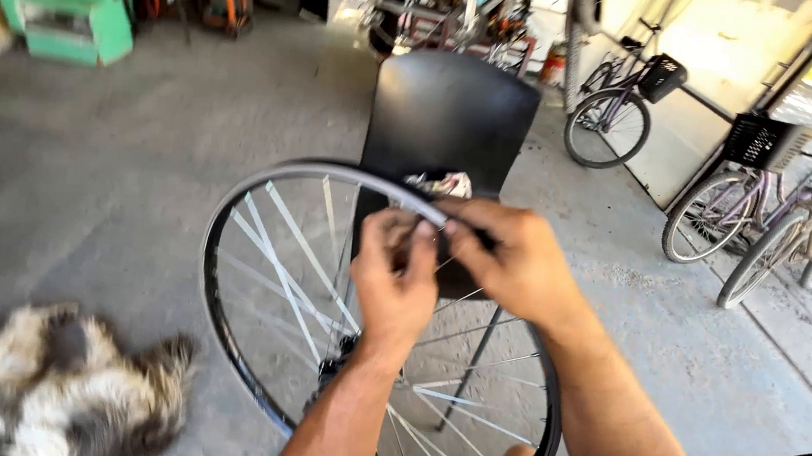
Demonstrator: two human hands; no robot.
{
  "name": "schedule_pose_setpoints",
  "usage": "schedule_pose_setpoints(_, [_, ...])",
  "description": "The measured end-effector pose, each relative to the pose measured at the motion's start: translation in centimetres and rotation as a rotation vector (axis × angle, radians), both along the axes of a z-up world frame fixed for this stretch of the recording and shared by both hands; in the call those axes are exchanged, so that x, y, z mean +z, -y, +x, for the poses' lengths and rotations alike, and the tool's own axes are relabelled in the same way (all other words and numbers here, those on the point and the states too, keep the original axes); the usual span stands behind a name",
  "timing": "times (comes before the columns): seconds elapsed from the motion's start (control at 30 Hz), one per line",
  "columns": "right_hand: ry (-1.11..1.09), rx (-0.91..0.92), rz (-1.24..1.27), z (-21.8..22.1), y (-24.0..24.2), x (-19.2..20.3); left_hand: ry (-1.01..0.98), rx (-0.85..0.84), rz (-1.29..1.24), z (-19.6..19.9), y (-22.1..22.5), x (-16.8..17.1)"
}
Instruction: Repairing and truing a bicycle wheel by adjusting the spokes
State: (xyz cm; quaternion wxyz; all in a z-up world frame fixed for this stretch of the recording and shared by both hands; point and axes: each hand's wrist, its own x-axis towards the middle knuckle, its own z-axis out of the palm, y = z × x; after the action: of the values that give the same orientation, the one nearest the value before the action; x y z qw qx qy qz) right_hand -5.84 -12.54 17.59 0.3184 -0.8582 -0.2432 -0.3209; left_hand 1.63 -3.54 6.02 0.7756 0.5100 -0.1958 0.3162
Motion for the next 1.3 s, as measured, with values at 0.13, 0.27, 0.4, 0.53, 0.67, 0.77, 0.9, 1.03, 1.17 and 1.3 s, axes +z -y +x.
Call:
schedule_pose_setpoints(0.13, [0.001, -0.028, 0.015, 1.3, 1.5, -1.0, 0.07, 0.039, 0.006, 1.0, 0.1, -0.5])
schedule_pose_setpoints(0.27, [0.078, 0.032, -0.061, 2.2, 2.3, -1.5, 0.033, -0.043, -0.038, 1.8, 0.5, -1.0])
schedule_pose_setpoints(0.4, [0.105, 0.048, -0.132, 3.4, 2.9, -2.2, 0.002, -0.15, -0.1, 3.1, 0.8, -2.2])
schedule_pose_setpoints(0.53, [0.074, -0.006, -0.096, 3.9, 3.4, -2.7, -0.042, 0.013, 0.073, 3.3, 0.9, -2.1])
schedule_pose_setpoints(0.67, [0.038, -0.027, -0.051, 3.7, 3.9, -2.8, -0.071, -0.118, -0.027, 2.8, 1.4, -1.5])
schedule_pose_setpoints(0.77, [0.028, -0.028, -0.036, 4.2, 4.7, -3.8, -0.046, -0.103, -0.016, 2.8, 1.7, -1.7])
schedule_pose_setpoints(0.9, [0.066, -0.006, -0.048, 3.5, 5.2, -3.5, 0.008, 0.047, 0.049, 2.6, 2.2, -1.8])
schedule_pose_setpoints(1.03, [0.08, -0.02, 0.055, 2.9, 5.3, -3.7, 0.127, 0.017, 0.018, 3.8, 3.1, -2.5])
schedule_pose_setpoints(1.17, [0.032, -0.036, 0.026, 2.8, 6.2, -3.5, 0.059, -0.132, -0.083, 3.6, 3.8, -2.6])
schedule_pose_setpoints(1.3, [0.001, -0.002, 0.038, 0.2, 4.2, -1.0, 0.018, -0.133, -0.038, 1.5, 3.6, -1.4])
